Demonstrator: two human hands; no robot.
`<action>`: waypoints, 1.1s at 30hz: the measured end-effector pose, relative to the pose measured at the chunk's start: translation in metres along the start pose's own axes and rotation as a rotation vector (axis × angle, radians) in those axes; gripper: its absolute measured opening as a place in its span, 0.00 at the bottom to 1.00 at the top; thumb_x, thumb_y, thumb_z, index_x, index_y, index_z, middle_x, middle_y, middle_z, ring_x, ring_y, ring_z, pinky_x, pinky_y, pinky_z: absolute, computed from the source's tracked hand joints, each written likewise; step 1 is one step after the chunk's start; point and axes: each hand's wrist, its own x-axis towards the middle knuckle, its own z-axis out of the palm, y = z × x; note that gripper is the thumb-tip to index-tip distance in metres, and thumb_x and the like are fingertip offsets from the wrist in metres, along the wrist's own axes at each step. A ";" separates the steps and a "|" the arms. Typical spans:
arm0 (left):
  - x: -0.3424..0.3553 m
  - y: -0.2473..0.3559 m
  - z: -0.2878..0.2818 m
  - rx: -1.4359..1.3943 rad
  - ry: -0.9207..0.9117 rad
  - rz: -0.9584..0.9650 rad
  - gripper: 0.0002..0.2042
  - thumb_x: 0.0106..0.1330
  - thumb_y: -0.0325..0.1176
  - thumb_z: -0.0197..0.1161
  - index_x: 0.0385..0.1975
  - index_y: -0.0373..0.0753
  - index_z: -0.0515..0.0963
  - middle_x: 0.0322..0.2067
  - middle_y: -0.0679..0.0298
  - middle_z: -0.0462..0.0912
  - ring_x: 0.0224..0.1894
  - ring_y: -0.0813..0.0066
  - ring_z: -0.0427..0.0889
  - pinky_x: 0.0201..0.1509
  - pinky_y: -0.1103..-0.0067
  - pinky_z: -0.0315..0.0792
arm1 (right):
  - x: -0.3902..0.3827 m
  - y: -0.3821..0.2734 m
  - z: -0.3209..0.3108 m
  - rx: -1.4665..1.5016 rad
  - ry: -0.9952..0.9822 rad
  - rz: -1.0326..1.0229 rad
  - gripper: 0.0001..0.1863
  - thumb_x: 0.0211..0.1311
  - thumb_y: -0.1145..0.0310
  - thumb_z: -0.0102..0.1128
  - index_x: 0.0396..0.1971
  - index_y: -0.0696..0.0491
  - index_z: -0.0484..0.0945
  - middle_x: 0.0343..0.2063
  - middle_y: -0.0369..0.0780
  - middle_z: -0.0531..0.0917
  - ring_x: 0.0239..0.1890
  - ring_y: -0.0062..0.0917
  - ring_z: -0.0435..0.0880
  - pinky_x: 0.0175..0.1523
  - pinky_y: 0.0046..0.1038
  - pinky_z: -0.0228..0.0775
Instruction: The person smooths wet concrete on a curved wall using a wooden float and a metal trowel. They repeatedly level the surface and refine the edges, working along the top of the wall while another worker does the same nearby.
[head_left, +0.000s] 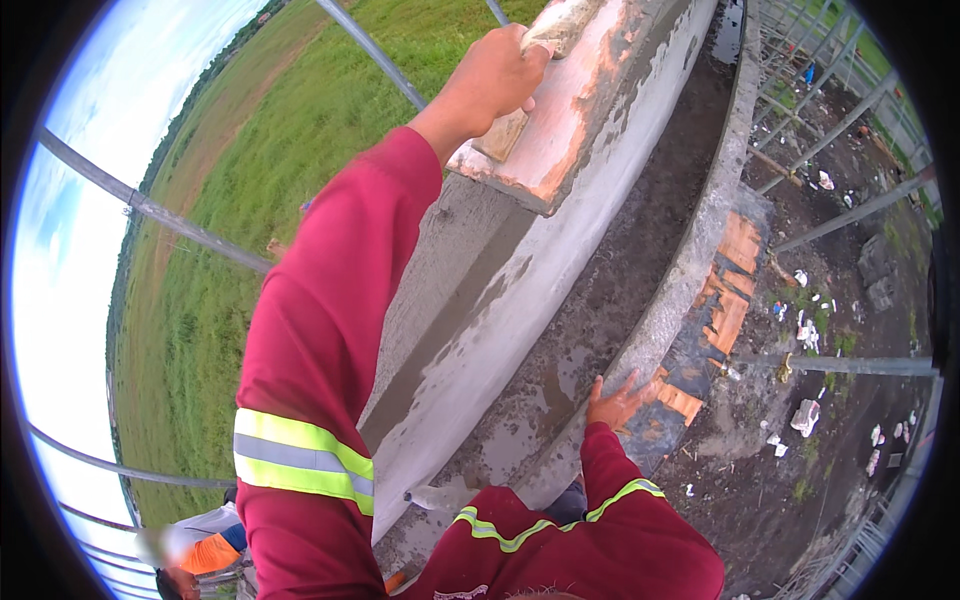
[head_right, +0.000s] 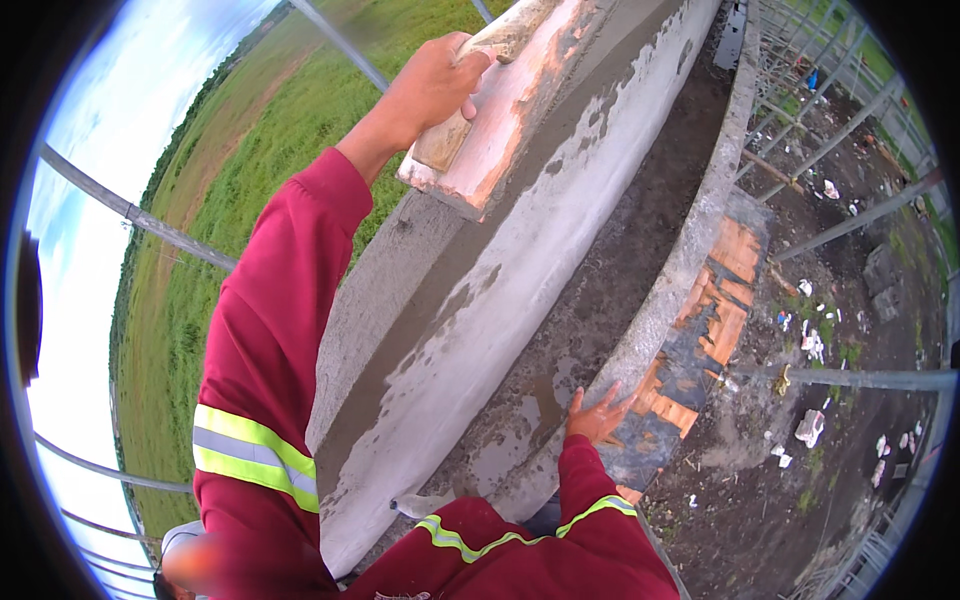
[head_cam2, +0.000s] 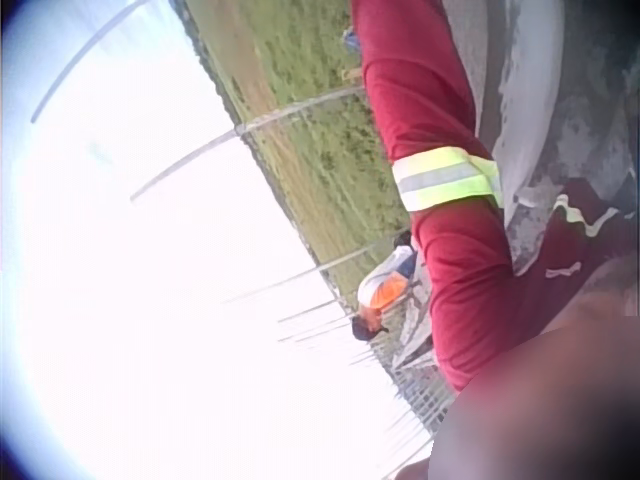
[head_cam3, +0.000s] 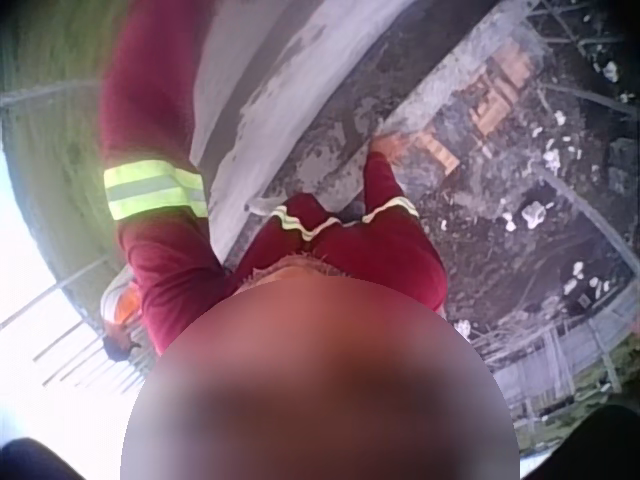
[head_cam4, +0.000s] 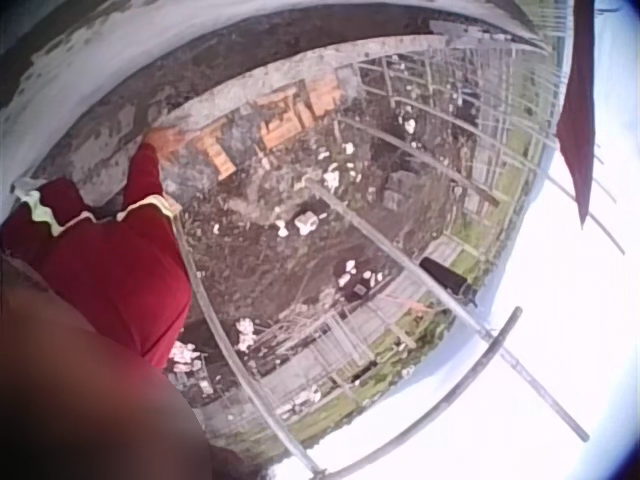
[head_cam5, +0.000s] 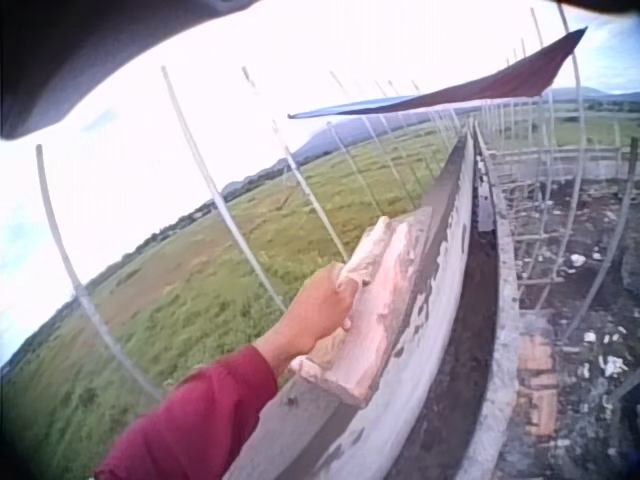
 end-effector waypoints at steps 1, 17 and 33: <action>-0.001 0.001 -0.003 -0.038 0.020 -0.007 0.19 0.72 0.40 0.55 0.41 0.23 0.76 0.28 0.49 0.82 0.25 0.64 0.86 0.40 0.68 0.76 | 0.000 0.001 0.001 -0.011 0.044 -0.020 0.51 0.59 0.43 0.68 0.77 0.42 0.53 0.76 0.55 0.49 0.74 0.52 0.58 0.74 0.49 0.58; -0.160 0.018 -0.112 -0.279 0.184 -0.230 0.17 0.76 0.43 0.55 0.47 0.32 0.77 0.24 0.72 0.71 0.19 0.84 0.72 0.26 0.83 0.68 | -0.001 0.004 0.004 -0.005 0.032 -0.042 0.54 0.55 0.45 0.71 0.77 0.44 0.52 0.74 0.58 0.50 0.74 0.55 0.56 0.73 0.51 0.59; 0.051 -0.042 0.104 0.252 0.019 -0.153 0.23 0.71 0.37 0.52 0.53 0.19 0.71 0.36 0.34 0.84 0.34 0.49 0.88 0.50 0.61 0.76 | 0.004 -0.004 -0.007 0.074 -0.023 0.014 0.50 0.59 0.47 0.69 0.77 0.44 0.53 0.76 0.56 0.46 0.75 0.54 0.55 0.74 0.49 0.56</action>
